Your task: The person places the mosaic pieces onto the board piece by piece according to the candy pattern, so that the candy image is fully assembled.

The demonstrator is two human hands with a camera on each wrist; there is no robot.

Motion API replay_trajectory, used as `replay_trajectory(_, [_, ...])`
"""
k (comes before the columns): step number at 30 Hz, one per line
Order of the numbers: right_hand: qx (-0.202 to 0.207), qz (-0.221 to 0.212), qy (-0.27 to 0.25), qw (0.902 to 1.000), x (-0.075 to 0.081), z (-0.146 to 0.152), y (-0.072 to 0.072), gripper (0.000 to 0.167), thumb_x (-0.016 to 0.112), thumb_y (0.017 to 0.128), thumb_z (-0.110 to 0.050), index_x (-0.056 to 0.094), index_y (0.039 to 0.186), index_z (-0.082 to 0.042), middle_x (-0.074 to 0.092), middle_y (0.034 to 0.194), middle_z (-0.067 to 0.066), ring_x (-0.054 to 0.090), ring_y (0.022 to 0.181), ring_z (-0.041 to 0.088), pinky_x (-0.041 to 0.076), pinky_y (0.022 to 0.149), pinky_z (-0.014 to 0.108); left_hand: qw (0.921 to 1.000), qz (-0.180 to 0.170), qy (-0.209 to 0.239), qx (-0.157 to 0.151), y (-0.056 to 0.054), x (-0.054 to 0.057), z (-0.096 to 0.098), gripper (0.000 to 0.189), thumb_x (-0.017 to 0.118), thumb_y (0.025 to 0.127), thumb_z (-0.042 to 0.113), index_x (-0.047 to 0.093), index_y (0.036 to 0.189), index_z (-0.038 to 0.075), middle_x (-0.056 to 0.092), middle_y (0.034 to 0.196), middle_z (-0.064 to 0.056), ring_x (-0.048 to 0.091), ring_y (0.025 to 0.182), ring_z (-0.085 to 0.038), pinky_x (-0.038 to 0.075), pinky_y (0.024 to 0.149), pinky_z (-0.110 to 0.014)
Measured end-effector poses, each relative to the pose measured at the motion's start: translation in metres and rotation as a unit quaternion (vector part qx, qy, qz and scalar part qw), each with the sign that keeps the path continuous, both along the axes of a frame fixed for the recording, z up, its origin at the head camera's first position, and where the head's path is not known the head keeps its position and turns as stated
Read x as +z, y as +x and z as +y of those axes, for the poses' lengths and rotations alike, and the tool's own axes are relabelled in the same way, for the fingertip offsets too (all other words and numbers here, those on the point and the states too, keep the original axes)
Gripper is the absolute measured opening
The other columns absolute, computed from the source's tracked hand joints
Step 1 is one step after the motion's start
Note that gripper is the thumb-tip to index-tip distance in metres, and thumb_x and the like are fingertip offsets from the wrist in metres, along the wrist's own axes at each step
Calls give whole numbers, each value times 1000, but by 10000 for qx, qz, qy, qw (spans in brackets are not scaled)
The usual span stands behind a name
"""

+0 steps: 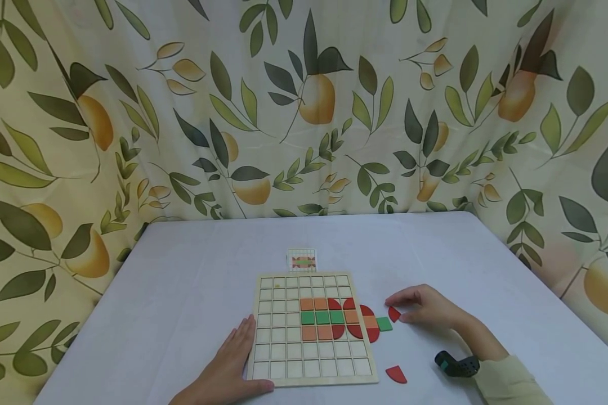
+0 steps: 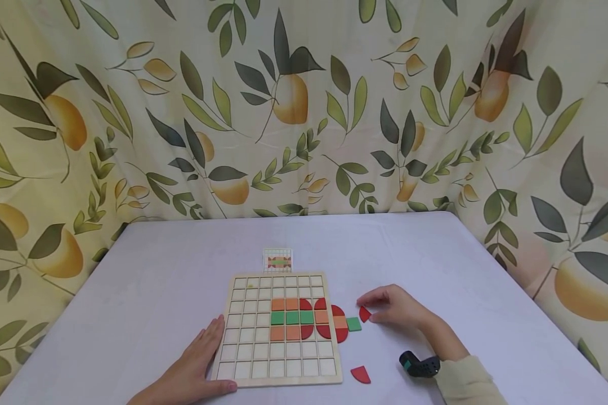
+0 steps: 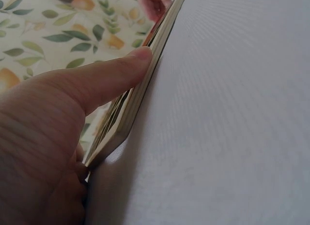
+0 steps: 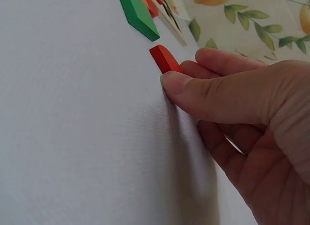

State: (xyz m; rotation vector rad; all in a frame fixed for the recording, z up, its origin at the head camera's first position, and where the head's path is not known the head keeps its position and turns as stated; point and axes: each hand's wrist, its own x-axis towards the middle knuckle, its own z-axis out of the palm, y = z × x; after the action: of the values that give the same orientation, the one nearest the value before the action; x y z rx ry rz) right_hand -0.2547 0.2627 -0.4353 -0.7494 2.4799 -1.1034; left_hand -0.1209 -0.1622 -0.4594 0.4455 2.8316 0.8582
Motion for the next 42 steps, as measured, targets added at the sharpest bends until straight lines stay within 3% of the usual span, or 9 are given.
replay_trajectory(5, [-84,214,18,9997,-2,0,5,30,71,80,-14,67,109,-8,65,107,3,58,101,15,47,83,21,10000,22,-36,3,0,1,0,123,59,64,75,10,145,-4,12,151,-17,7,138,-29,10,108,-48])
replay_trajectory(12, [-585,644,97,9962,-9,-2,14,30,73,79,-22,69,106,-10,67,102,-2,59,99,16,48,83,25,10000,21,-24,11,1,1,-1,123,59,65,75,11,145,-5,12,151,-18,8,138,-29,10,108,-48])
replay_trajectory(23, [-969,895,168,9911,-9,-4,20,32,74,79,-22,69,106,-7,67,102,1,60,100,22,48,84,41,10000,9,-9,-12,2,2,0,122,59,65,74,11,144,-6,11,151,-18,7,138,-29,10,108,-48])
replay_trajectory(31, [-1437,1072,55,9838,-9,-19,20,32,75,77,-21,69,107,-8,67,103,1,59,103,23,48,85,41,10000,-38,10,18,2,4,-1,122,60,65,74,10,145,-5,10,151,-17,6,138,-29,9,108,-49])
replay_trajectory(42, [-1056,1314,-302,9852,0,-54,16,31,75,78,-16,69,105,-5,68,100,2,59,100,24,47,85,47,9998,94,92,-116,2,1,-1,120,59,68,73,11,144,-6,10,151,-17,6,138,-29,10,107,-50])
